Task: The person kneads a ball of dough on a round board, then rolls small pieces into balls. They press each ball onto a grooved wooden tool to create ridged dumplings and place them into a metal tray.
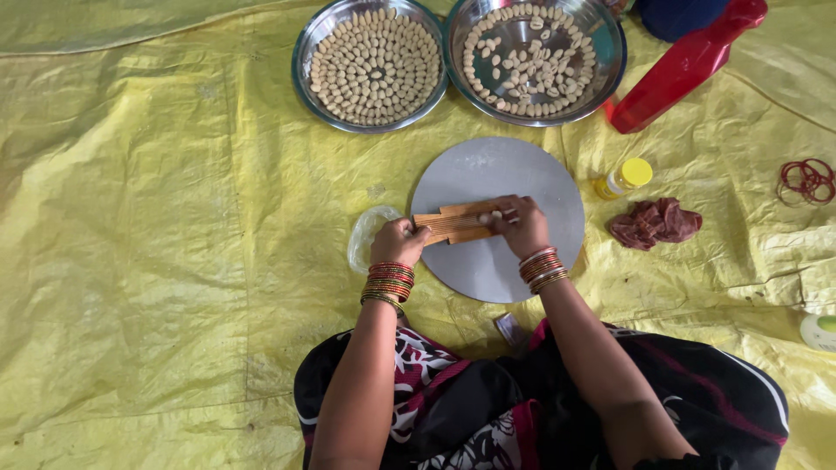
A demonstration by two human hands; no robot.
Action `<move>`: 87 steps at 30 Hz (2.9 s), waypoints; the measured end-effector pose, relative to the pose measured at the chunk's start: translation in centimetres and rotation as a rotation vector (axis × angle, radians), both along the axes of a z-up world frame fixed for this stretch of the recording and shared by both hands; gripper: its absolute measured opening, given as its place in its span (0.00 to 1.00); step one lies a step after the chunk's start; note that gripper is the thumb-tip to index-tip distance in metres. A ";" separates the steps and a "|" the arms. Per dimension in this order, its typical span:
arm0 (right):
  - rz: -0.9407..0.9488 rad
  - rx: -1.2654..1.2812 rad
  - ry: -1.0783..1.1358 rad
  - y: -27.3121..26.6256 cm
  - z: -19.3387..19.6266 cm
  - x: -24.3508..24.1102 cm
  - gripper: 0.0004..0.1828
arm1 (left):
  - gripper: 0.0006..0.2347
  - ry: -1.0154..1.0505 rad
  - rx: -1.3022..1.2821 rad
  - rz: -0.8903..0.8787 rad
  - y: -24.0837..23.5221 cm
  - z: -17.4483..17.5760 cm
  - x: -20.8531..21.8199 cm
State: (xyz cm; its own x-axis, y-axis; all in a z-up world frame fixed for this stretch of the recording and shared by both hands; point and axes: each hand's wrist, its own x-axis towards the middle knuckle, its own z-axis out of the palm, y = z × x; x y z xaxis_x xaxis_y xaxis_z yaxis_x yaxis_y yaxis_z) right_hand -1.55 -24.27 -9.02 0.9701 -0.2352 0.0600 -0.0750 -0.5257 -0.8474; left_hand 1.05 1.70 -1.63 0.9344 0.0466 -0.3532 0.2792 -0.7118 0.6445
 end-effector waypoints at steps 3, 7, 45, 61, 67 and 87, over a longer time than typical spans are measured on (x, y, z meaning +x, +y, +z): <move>-0.019 -0.087 0.036 0.6 0.7 0.0 0.14 | 0.16 0.073 0.111 -0.043 0.1 -0.7 0.3; -0.060 0.023 0.056 -1.9 -2.3 0.0 0.08 | 0.16 0.153 0.194 -0.056 0.2 -1.3 0.4; 0.559 0.247 -0.057 4.3 8.8 -2.3 0.08 | 0.34 0.312 -0.935 -0.397 -2.4 -2.1 -0.5; 0.302 0.607 -0.067 5.4 5.6 -1.4 0.14 | 0.23 0.198 -1.173 -0.168 -3.4 -2.4 -0.7; -0.137 0.645 -0.105 1.8 4.4 0.5 0.16 | 0.23 0.340 -0.896 -0.331 -3.5 -2.2 -1.2; -0.097 0.826 0.051 -1.1 3.9 0.8 0.06 | 0.28 0.204 0.362 -0.075 -1.1 -0.1 -0.1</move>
